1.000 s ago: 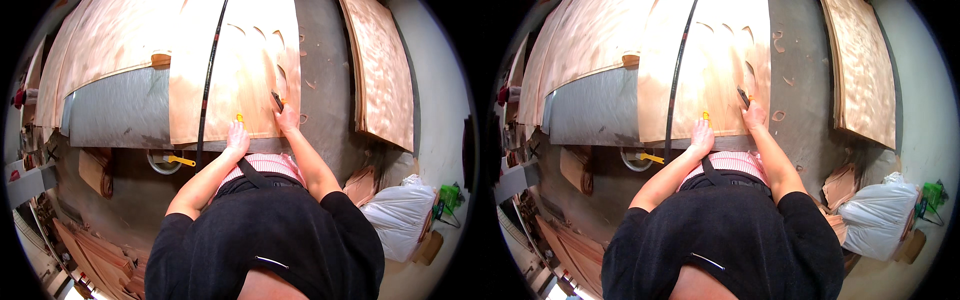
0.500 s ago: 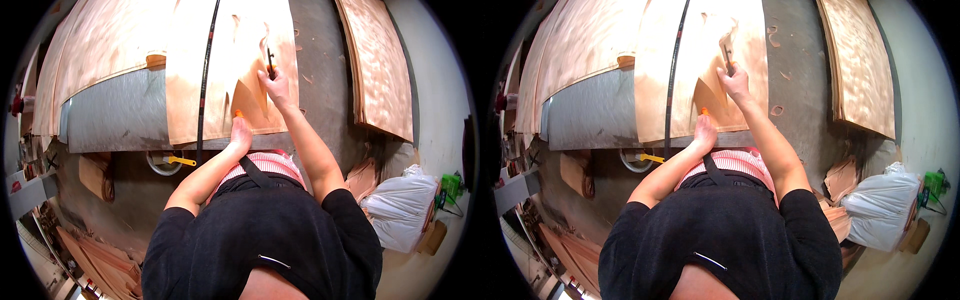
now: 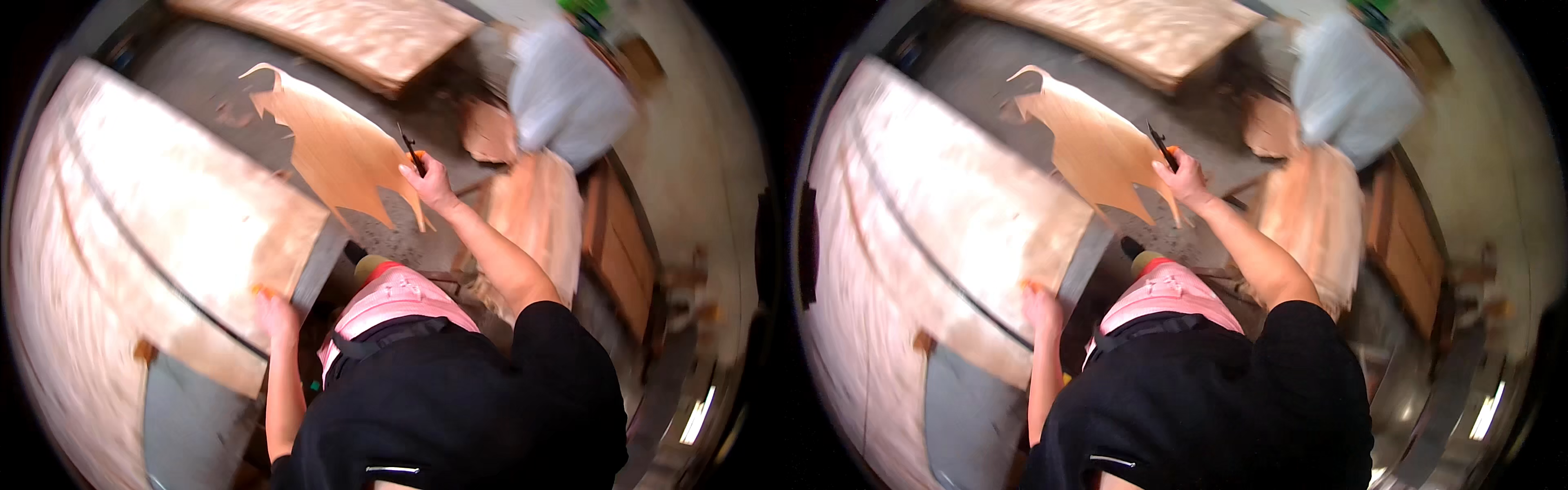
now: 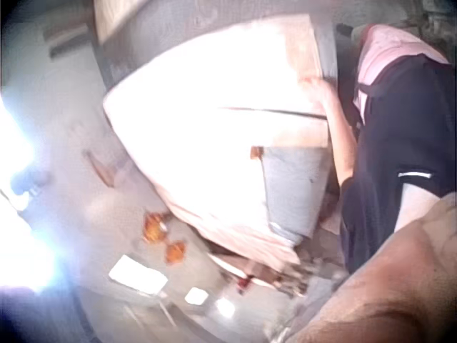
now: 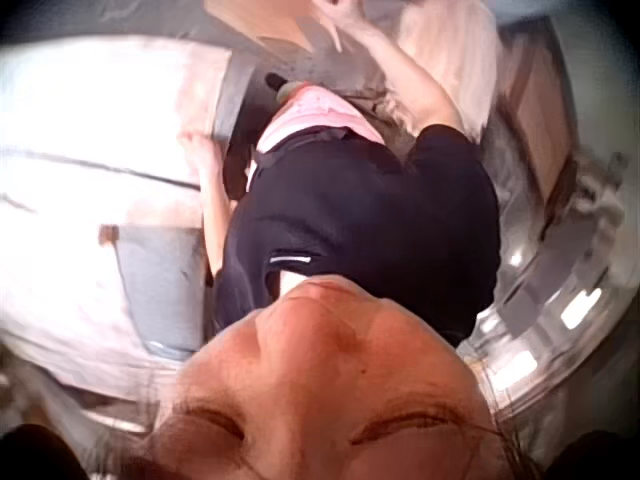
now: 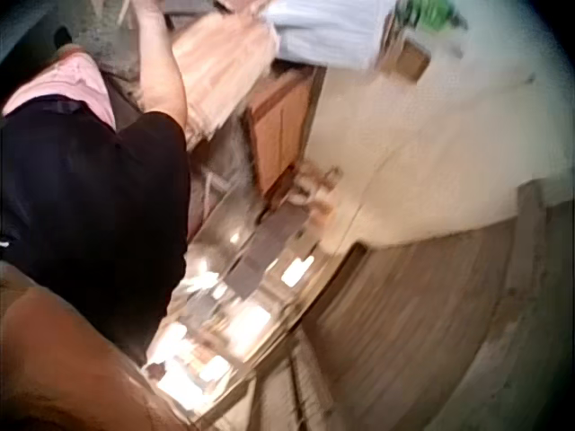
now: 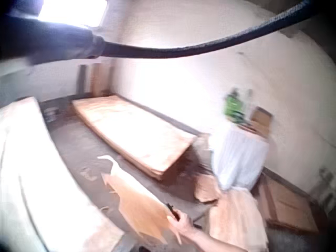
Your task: The person uses a utility knife and a metal ruler to cut straight lines on a large sheet of plywood. They then use a long flexible ruler to cut curved lines, separating the sheet into smaller pieces.
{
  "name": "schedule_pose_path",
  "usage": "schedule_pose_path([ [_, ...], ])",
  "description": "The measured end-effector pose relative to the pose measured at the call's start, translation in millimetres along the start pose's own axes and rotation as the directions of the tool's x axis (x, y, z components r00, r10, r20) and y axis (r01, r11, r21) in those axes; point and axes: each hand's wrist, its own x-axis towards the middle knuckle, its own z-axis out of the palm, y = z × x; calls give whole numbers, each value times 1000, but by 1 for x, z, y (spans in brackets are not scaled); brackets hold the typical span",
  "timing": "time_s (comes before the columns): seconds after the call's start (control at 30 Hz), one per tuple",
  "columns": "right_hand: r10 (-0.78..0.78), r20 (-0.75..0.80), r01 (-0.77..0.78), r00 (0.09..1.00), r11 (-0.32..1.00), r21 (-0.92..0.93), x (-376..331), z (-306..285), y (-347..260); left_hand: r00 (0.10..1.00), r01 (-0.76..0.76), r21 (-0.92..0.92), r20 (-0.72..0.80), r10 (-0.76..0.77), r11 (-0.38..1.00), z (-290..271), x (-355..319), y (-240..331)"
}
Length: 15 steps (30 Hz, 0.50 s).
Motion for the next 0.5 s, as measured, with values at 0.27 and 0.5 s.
schedule_pose_path([
  [0.27,189,-523,-380,831,880,-286,-155,-262,131,985,-122,119,-104,135,985,-8,-15,7],
  [0.5,345,-712,-677,612,693,-246,-287,-363,201,987,-128,253,-59,147,959,-10,-11,10],
])
